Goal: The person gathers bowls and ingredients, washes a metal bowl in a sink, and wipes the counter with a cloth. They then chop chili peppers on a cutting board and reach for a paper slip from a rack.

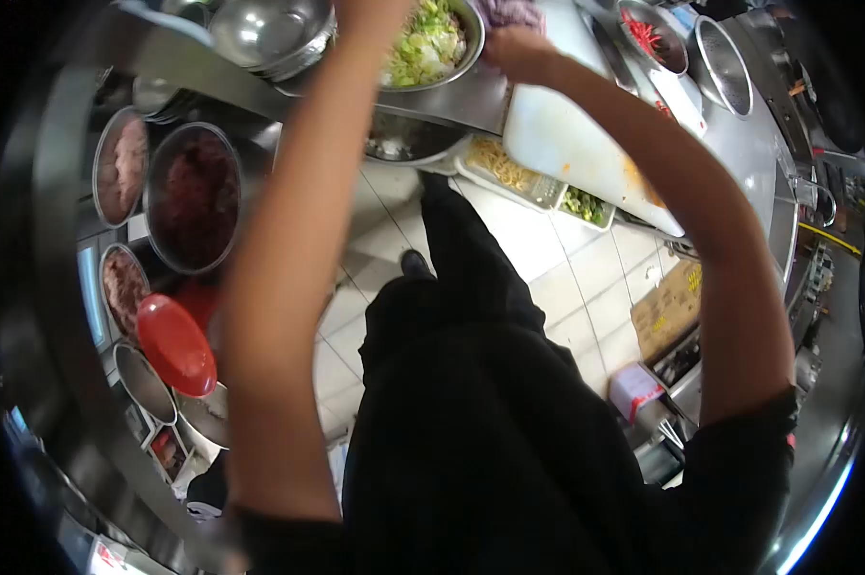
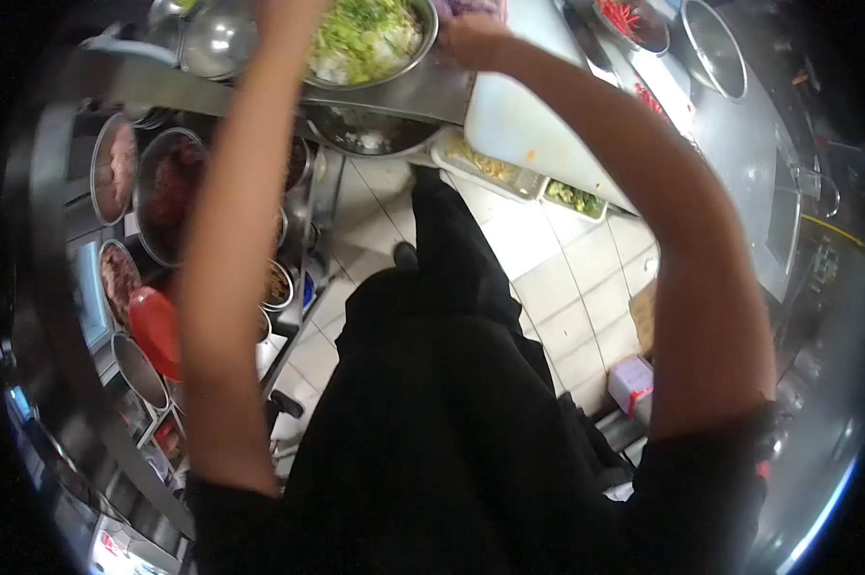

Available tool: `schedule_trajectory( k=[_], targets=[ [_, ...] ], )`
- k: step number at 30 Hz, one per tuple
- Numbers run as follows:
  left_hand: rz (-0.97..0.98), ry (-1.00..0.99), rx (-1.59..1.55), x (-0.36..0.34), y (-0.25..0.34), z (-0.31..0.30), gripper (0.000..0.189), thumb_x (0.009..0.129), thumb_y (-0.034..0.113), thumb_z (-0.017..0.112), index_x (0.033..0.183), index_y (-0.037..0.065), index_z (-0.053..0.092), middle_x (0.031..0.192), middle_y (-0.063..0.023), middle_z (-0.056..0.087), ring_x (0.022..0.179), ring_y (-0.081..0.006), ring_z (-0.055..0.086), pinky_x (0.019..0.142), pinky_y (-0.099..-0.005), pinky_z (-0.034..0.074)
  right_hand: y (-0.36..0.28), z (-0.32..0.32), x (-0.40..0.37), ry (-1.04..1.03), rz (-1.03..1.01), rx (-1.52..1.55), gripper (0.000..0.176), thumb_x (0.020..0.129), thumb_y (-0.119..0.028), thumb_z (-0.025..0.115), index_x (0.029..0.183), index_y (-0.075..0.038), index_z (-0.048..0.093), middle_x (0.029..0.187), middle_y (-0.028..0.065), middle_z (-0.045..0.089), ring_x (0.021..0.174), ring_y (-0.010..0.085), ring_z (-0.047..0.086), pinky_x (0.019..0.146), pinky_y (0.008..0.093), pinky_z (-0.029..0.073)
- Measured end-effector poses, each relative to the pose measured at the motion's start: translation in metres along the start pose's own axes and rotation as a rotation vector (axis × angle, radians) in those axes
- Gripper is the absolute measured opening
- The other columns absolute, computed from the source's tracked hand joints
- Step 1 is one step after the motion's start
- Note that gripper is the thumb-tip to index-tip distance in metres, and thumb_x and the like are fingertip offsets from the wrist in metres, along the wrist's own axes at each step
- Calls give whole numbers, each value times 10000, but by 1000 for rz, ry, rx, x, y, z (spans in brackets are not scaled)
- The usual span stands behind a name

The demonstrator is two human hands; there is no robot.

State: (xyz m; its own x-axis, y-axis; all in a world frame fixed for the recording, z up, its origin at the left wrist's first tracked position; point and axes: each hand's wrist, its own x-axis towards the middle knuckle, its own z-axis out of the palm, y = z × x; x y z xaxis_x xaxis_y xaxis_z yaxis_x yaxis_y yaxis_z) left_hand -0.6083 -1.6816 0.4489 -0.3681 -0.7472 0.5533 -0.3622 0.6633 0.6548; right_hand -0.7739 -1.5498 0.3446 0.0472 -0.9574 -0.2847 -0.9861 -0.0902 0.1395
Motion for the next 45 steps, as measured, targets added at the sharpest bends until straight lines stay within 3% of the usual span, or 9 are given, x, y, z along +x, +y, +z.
schedule_trajectory(
  k=[4, 7, 13, 17, 20, 25, 34, 37, 45],
  targets=[
    [-89, -69, -209, -162, 10, -43, 207, 768, -99, 475, 898, 21, 582, 817, -70, 612, 701, -138, 570, 628, -254, 440, -45, -1, -32, 0, -18, -60, 184, 764, -132, 545, 927, -109, 626, 842, 117, 636, 691, 264, 647, 556, 393, 525],
    [-246, -200, -307, -196, -18, -43, 361, 725, -124, 464, 1051, 12, 537, 933, -150, 586, 808, -262, 581, 679, -328, 473, -78, 24, -47, 361, -113, -102, 87, 740, -124, 561, 780, -113, 637, 754, 115, 615, 660, 276, 628, 531, 405, 507],
    [-251, -357, -352, -258, -26, -95, 293, 849, 0, 479, 1138, 12, 525, 1096, -162, 584, 1008, -277, 576, 850, -328, 453, -238, 40, -145, -38, -351, 368, 217, 654, -113, 628, 870, -91, 630, 849, 120, 630, 854, 310, 608, 733, 430, 482],
    [-311, -871, 15, -405, -120, -128, 265, 883, 155, 469, 1084, 16, 570, 1041, -210, 601, 967, -361, 584, 830, -394, 460, -258, 136, -223, 11, 25, 854, 179, 754, -196, 576, 894, -124, 661, 828, 127, 654, 779, 291, 636, 699, 401, 509],
    [256, -955, -225, -599, -253, -190, 310, 867, 127, 495, 1165, 48, 533, 676, -69, 541, 607, -220, 534, 606, -364, 456, -211, 121, -298, -238, 589, 1445, 300, 673, -120, 631, 969, -141, 671, 722, 109, 657, 561, 208, 635, 538, 332, 526],
    [-412, -1463, 90, -629, -184, -225, 286, 879, 111, 481, 1147, 32, 537, 700, -56, 530, 643, -189, 532, 631, -339, 456, -80, 76, -457, 235, 710, 1244, 386, 672, 12, 562, 1043, -65, 632, 831, 154, 652, 806, 224, 646, 720, 349, 506],
    [-339, -1297, -70, -597, -87, -56, 247, 899, 83, 457, 1115, 3, 544, 744, -31, 510, 707, -133, 528, 677, -294, 455, 137, 111, -562, 760, 1109, 840, 287, 755, -222, 578, 991, -61, 611, 920, 191, 628, 824, 347, 617, 742, 372, 493],
    [-707, -1069, -418, -499, 167, 19, 201, 895, 100, 504, 1069, 27, 574, 1092, -71, 556, 862, -124, 565, 736, -237, 447, 187, 225, -510, 567, 1294, 340, 593, 781, -364, 596, 1276, -81, 433, 1356, 178, 381, 1242, 350, 371, 1029, 443, 286],
    [-713, -1221, -320, -523, 285, 26, 251, 882, 68, 520, 1127, 14, 537, 1111, -125, 576, 986, -185, 575, 855, -292, 451, 282, 220, -387, 552, 569, 686, 540, 918, -391, 367, 1361, -84, 357, 1440, 129, 293, 1350, 303, 208, 1106, 437, 132]
  ],
)
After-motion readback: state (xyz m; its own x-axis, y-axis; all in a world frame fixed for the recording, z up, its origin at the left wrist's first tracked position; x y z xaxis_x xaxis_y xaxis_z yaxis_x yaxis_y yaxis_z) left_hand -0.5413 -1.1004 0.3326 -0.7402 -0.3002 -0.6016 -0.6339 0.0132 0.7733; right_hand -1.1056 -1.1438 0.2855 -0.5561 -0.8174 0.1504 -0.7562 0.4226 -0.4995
